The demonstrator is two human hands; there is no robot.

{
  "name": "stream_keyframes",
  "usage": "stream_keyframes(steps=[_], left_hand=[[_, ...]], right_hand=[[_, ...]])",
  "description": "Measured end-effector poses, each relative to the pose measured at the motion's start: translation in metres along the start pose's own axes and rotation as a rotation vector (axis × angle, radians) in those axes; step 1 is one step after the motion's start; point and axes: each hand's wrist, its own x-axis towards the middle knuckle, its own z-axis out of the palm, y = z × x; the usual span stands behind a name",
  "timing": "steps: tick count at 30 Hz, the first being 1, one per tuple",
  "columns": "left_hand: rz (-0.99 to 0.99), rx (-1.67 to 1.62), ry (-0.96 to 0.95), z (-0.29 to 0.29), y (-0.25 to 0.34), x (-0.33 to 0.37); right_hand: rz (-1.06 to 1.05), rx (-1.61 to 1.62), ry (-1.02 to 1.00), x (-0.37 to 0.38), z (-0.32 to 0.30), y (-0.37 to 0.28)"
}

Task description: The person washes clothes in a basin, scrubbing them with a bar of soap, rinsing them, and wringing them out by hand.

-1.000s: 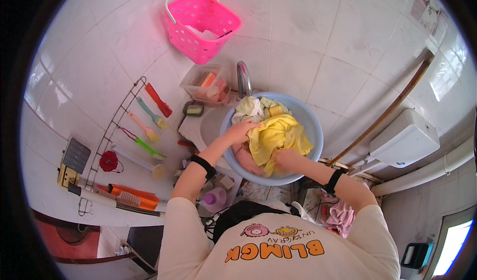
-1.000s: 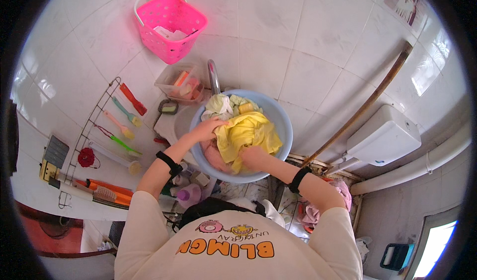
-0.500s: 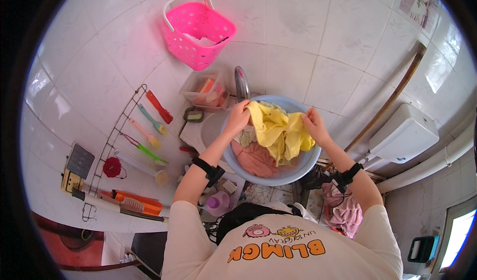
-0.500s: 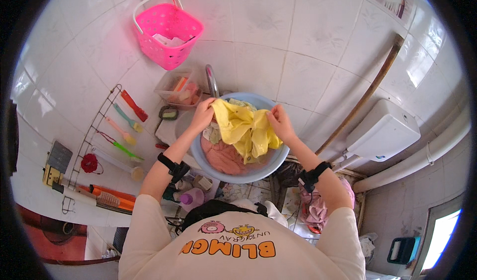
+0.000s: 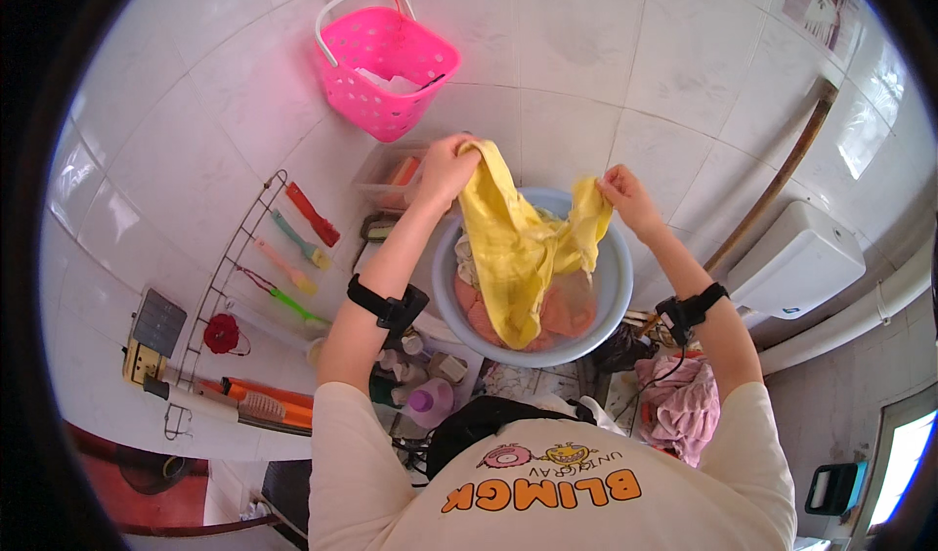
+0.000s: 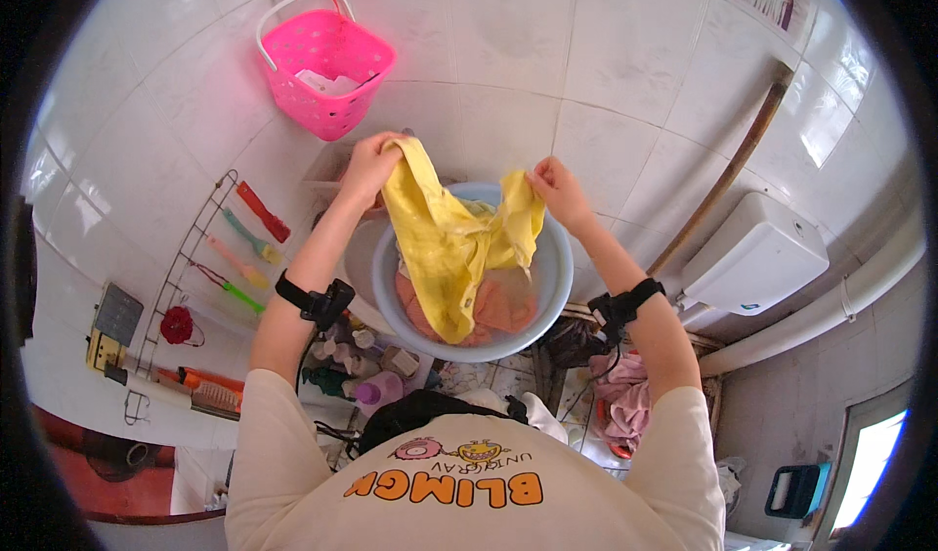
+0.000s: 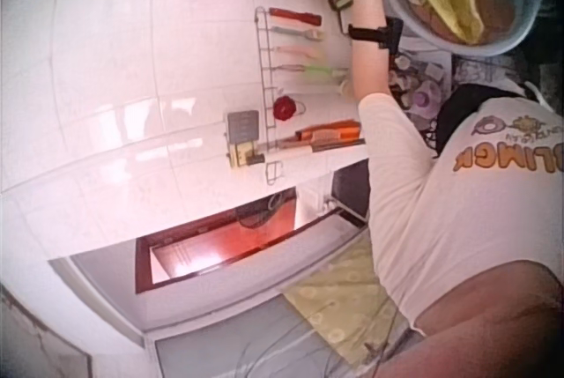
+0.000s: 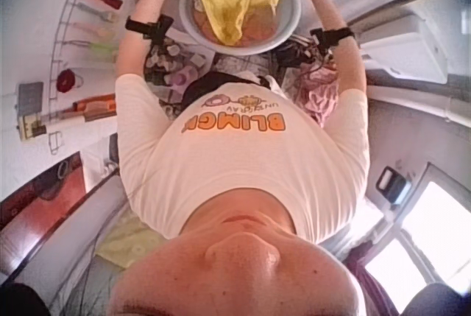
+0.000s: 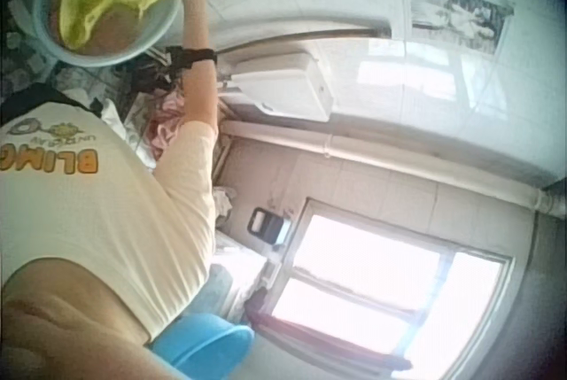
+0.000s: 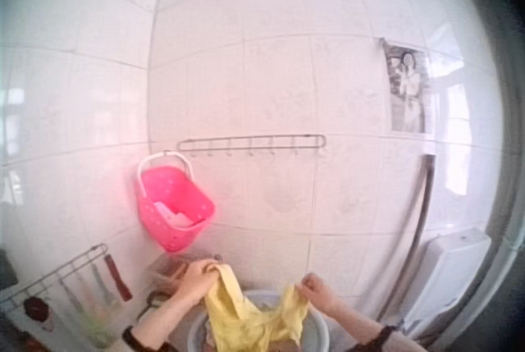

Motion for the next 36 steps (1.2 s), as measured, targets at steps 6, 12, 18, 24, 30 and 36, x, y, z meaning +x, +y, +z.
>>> stream_keyframes(steps=[6,12,18,24,30,36], left_hand=[[0.003,0.412,0.022,-0.014,-0.056,-0.011],[-0.018,0.675,-0.106,-0.046,-0.084,-0.029],[-0.336,0.343,-0.304,-0.024,-0.077,-0.031],[-0.232,-0.090,-0.043,-0.006,-0.053,-0.018],[-0.180,-0.333,0.099,0.003,-0.011,-0.006],[-0.063,-0.407,0.223,-0.020,0.002,0.015]], right_hand=[[-0.081,-0.351,0.157,-0.007,0.012,0.058],[-0.145,-0.705,-0.319,-0.070,0.048,0.007],[-0.129,-0.541,-0.971,-0.138,0.115,0.044],[-0.043,-1.010,-0.913,-0.133,0.153,0.027],[-0.169,-0.986,-0.834,-0.109,0.118,-0.003],[0.263,-0.178,-0.304,-0.088,0.012,-0.024]])
